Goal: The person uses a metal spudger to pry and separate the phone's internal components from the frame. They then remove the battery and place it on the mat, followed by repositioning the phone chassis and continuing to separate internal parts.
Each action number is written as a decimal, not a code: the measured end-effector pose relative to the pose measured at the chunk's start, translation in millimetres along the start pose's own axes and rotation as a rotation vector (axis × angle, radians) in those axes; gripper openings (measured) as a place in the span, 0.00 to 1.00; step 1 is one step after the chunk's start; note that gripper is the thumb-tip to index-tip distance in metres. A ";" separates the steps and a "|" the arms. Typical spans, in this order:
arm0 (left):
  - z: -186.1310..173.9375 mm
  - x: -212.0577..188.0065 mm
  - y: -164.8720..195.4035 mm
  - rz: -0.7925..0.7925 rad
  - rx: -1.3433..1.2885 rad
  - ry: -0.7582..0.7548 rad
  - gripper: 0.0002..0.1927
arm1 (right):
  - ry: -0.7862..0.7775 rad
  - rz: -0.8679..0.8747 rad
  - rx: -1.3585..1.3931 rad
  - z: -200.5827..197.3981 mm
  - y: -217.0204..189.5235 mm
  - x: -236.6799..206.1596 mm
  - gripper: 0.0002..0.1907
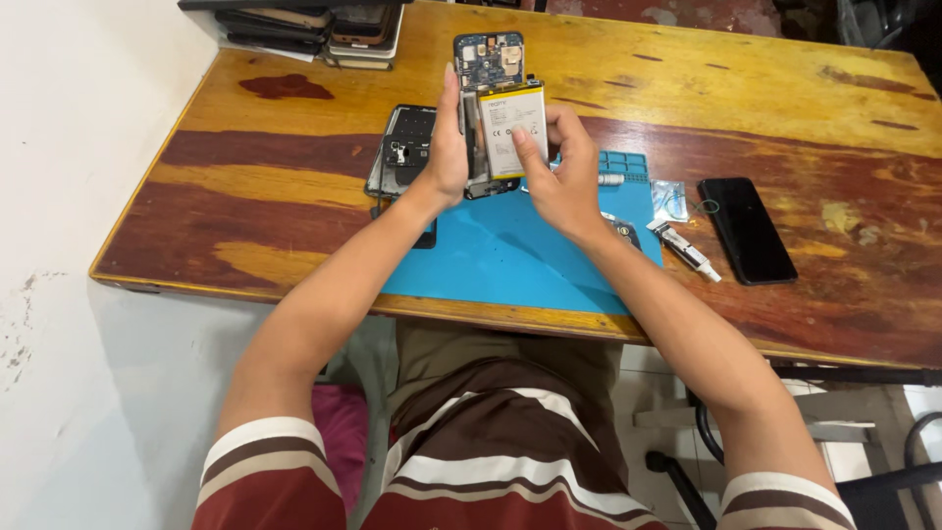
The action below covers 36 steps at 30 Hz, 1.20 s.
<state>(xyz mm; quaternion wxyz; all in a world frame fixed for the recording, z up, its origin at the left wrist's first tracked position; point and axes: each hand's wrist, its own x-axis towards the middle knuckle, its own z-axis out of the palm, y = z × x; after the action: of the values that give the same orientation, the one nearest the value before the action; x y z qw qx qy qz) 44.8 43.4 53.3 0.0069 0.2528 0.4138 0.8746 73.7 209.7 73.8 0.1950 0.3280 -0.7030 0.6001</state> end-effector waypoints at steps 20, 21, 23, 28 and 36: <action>0.2 -1.2 -4.8 -0.023 0.178 -0.057 0.42 | -0.143 0.106 0.132 -1.5 16.2 -4.0 0.09; 1.8 -1.1 -3.6 -0.027 0.196 -0.071 0.42 | -0.164 0.069 0.142 -1.5 18.2 -4.7 0.09; 4.4 -2.9 0.4 -0.010 0.117 -0.058 0.43 | -0.130 0.194 0.208 -3.4 21.3 -5.4 0.09; 4.4 2.8 10.2 0.059 0.009 0.046 0.40 | -0.104 0.150 0.377 -15.2 20.0 1.4 0.15; 1.6 2.6 -12.7 -0.017 -0.245 -0.013 0.34 | -0.310 -0.222 -0.328 1.0 -17.1 -7.0 0.20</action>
<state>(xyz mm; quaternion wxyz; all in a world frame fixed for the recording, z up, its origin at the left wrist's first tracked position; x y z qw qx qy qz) 40.8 53.5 46.1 0.0478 0.2524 0.3059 0.9168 90.6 209.3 81.1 0.2001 0.4552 -0.7723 0.3955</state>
